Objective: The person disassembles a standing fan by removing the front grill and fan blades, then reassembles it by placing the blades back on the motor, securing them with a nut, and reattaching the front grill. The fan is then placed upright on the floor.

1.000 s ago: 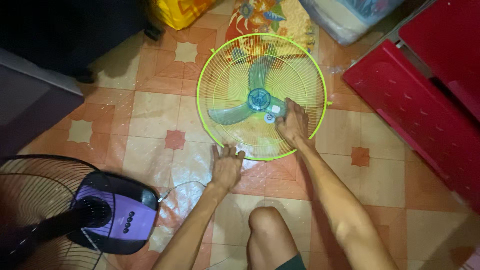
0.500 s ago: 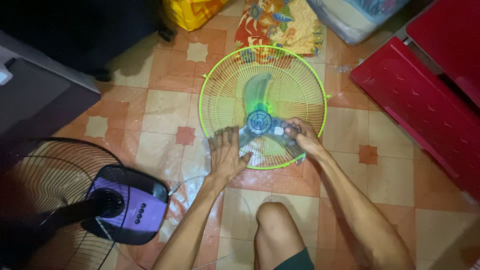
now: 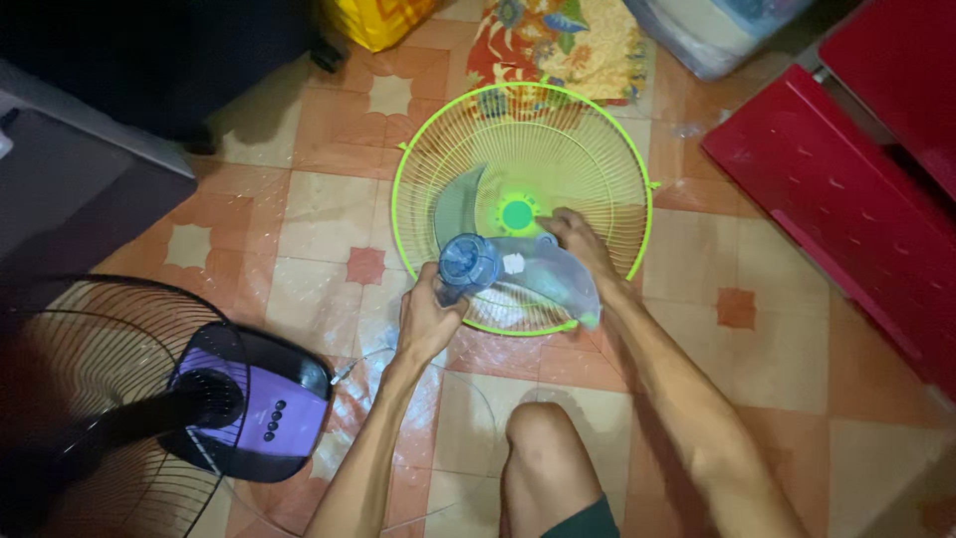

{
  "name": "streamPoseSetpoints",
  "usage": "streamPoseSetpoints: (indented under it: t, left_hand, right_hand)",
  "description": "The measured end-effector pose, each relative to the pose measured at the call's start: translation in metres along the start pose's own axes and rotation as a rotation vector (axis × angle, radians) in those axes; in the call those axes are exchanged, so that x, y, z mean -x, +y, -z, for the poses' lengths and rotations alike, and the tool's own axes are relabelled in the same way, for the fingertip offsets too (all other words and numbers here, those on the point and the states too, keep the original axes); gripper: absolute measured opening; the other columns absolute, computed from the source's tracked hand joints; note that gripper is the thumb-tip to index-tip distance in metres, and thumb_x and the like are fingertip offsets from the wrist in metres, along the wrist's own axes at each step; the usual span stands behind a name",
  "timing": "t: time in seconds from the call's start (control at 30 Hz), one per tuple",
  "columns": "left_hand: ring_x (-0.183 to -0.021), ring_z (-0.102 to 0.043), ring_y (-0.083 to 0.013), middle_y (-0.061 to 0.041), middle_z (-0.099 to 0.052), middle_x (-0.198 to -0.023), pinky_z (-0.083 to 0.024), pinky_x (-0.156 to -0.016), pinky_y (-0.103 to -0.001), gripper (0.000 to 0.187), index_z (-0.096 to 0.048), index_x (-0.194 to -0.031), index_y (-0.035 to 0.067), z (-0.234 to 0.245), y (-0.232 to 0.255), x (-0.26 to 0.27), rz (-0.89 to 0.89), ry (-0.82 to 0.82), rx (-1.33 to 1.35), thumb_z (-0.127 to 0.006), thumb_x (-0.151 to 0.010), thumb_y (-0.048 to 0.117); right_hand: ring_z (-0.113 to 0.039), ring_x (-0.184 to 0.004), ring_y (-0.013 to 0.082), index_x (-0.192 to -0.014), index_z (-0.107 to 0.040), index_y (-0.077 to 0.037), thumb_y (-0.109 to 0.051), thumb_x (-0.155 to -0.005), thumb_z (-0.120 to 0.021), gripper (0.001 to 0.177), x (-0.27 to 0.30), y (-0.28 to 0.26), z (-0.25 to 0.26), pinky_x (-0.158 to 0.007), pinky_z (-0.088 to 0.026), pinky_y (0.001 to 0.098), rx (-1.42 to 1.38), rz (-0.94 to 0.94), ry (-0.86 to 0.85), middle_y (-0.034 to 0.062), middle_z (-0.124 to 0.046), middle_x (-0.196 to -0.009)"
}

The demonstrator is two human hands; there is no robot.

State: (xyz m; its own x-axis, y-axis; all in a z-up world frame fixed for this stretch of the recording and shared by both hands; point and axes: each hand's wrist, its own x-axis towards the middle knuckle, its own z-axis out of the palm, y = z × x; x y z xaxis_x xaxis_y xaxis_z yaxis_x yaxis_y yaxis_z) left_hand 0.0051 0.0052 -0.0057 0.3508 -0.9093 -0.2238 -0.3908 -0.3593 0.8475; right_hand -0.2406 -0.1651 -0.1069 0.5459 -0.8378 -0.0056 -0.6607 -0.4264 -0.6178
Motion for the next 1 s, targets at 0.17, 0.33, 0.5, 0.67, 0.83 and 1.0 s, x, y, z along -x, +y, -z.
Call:
streamPoseSetpoints:
  t: [0.17, 0.33, 0.5, 0.67, 0.83, 1.0]
  left_hand:
    - [-0.072, -0.063, -0.0131, -0.005, -0.071, -0.087, -0.051, -0.063, -0.031, 0.034, -0.064, -0.112, 0.005, 0.015, -0.013, -0.004, 0.083, -0.134, 0.37, -0.076, -0.08, 0.012]
    - [-0.063, -0.054, -0.0091, -0.002, -0.063, -0.081, -0.045, -0.055, -0.027, 0.029, -0.066, -0.109, 0.003, 0.043, 0.009, 0.005, 0.134, -0.238, 0.467, -0.074, -0.09, 0.024]
    - [-0.079, -0.054, -0.0065, 0.004, -0.066, -0.09, -0.046, -0.069, -0.026, 0.047, -0.066, -0.125, 0.005, 0.075, 0.049, 0.045, -0.055, -0.119, 0.494, -0.065, -0.097, 0.043]
    - [-0.074, -0.051, -0.0175, -0.01, -0.059, -0.08, -0.044, -0.067, -0.035, 0.054, -0.069, -0.122, 0.005, 0.127, 0.088, 0.11, 0.043, 0.033, 0.247, -0.069, -0.088, 0.046]
    - [-0.095, -0.069, -0.0261, -0.012, -0.07, -0.1, -0.052, -0.083, -0.041, 0.057, -0.064, -0.117, 0.001, 0.162, 0.11, 0.182, -0.226, 0.227, 0.141, -0.083, -0.079, 0.039]
    - [-0.082, -0.07, -0.0352, -0.018, -0.068, -0.087, -0.055, -0.076, -0.042, 0.053, -0.059, -0.107, 0.002, 0.161, 0.114, 0.244, 0.049, 0.266, 0.028, -0.087, -0.075, 0.033]
  right_hand:
    - [-0.064, -0.108, 0.04, -0.119, -0.066, -0.005, -0.025, -0.087, -0.072, 0.037, 0.012, -0.003, -0.028, -0.091, -0.052, 0.0491, 0.003, -0.242, 0.009, 0.0203, -0.064, -0.115]
    - [-0.062, -0.085, 0.0328, -0.11, -0.063, -0.005, -0.023, -0.089, -0.058, 0.029, 0.031, -0.035, -0.043, -0.072, -0.053, 0.0453, -0.291, -0.235, 0.288, 0.0158, -0.062, -0.099]
    - [-0.054, -0.059, 0.0147, -0.097, -0.058, -0.006, -0.027, -0.101, -0.04, 0.028, 0.072, -0.094, -0.038, -0.053, -0.047, 0.0308, -0.953, -0.484, 0.268, 0.0065, -0.057, -0.074]
    - [-0.056, -0.064, 0.0123, -0.104, -0.065, 0.0, -0.02, -0.098, -0.055, 0.023, 0.122, -0.2, 0.01, -0.055, -0.047, 0.0301, -1.124, -0.374, 0.164, 0.0044, -0.06, -0.08]
    - [-0.057, -0.062, 0.0101, -0.118, -0.068, -0.002, -0.026, -0.096, -0.059, 0.034, 0.164, -0.314, 0.057, -0.06, -0.052, 0.0273, -1.076, -0.394, 0.018, 0.0025, -0.07, -0.094]
    - [-0.059, -0.063, 0.0101, -0.126, -0.066, 0.001, -0.025, -0.101, -0.057, 0.037, 0.201, -0.358, 0.069, -0.062, -0.054, 0.0281, -1.072, -0.125, -0.038, 0.0078, -0.073, -0.105]
